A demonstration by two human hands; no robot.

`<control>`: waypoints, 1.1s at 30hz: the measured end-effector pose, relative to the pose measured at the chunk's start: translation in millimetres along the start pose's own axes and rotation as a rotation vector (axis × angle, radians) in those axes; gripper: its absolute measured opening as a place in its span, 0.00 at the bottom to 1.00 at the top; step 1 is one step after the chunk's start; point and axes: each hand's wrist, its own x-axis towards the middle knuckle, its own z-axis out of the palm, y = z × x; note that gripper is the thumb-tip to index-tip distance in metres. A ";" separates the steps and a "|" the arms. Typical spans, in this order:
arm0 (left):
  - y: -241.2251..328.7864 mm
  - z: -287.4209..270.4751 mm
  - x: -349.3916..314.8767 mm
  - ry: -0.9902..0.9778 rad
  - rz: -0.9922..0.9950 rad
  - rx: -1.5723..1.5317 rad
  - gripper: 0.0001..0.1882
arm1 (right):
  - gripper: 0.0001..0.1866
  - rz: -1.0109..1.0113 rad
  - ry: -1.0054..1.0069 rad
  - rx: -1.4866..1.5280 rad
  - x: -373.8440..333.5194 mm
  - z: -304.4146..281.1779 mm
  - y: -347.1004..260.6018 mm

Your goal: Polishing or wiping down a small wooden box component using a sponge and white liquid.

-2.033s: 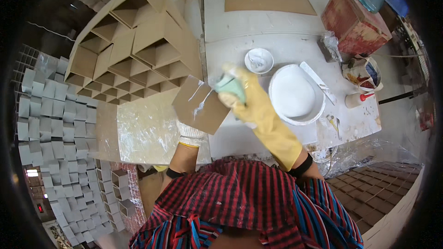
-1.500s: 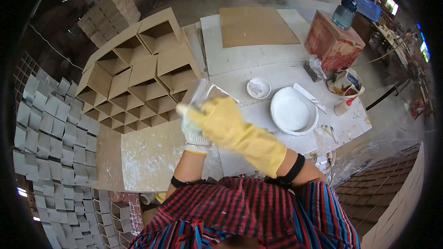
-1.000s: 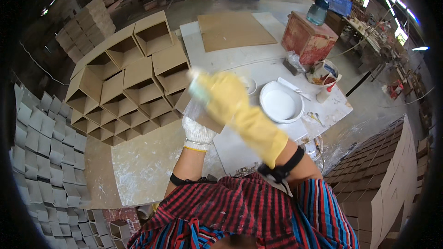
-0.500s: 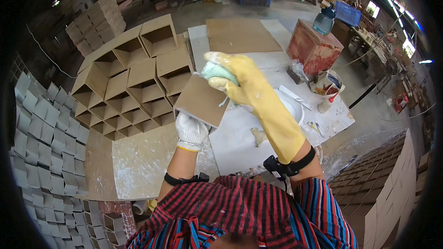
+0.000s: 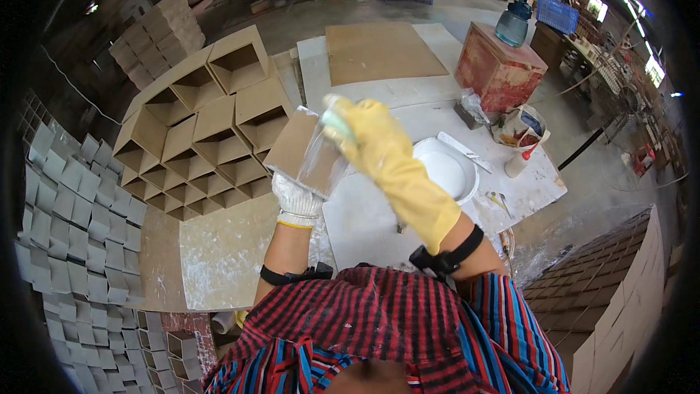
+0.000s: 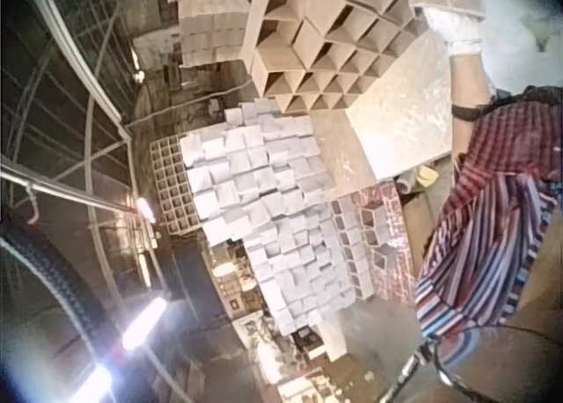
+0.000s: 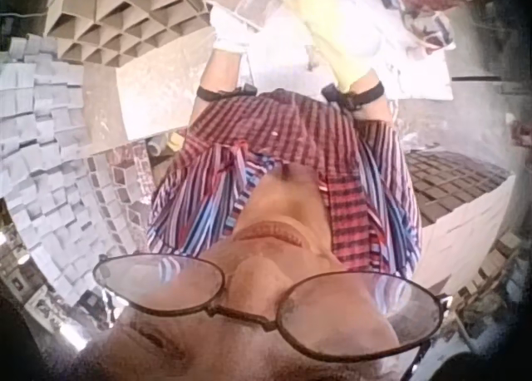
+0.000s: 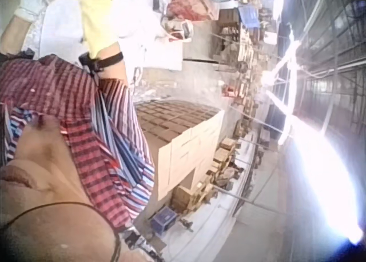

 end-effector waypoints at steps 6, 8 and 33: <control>0.6 -20.0 18.5 -0.412 0.006 0.045 0.26 | 0.14 -0.178 -0.161 -0.076 -18.2 6.3 -28.6; 4.8 -22.8 8.7 -0.091 0.112 0.290 0.26 | 0.17 -0.018 -0.206 0.054 -7.4 7.3 -14.3; 3.1 14.4 4.0 0.309 -0.237 0.313 0.28 | 0.22 -0.063 -0.258 0.218 22.0 -23.4 24.4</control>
